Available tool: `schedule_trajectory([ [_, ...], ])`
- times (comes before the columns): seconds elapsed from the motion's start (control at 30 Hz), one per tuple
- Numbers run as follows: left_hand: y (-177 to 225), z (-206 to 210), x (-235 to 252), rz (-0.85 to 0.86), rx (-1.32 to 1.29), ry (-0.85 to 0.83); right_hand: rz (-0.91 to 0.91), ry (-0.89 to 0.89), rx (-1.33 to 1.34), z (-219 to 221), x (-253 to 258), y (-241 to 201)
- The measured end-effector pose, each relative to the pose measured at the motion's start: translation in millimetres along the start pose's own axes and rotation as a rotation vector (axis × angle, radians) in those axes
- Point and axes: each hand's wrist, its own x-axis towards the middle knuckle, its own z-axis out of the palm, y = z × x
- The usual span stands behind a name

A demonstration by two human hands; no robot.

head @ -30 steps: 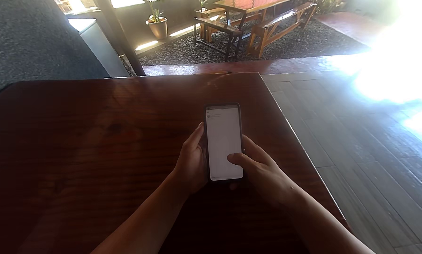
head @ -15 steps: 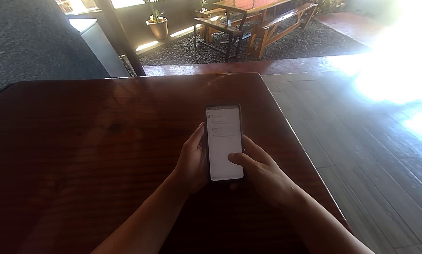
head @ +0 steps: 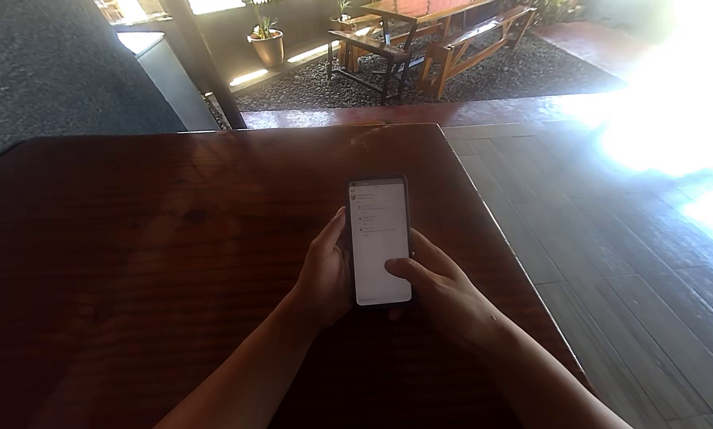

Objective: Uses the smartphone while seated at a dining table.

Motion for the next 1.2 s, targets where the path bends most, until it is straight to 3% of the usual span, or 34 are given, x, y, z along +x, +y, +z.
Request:
schedule_trajectory([
  [1.2, 0.3, 0.0, -0.1, 0.012, 0.013, -0.015, -0.001, -0.001, -0.003, -0.2, 0.3, 0.6],
])
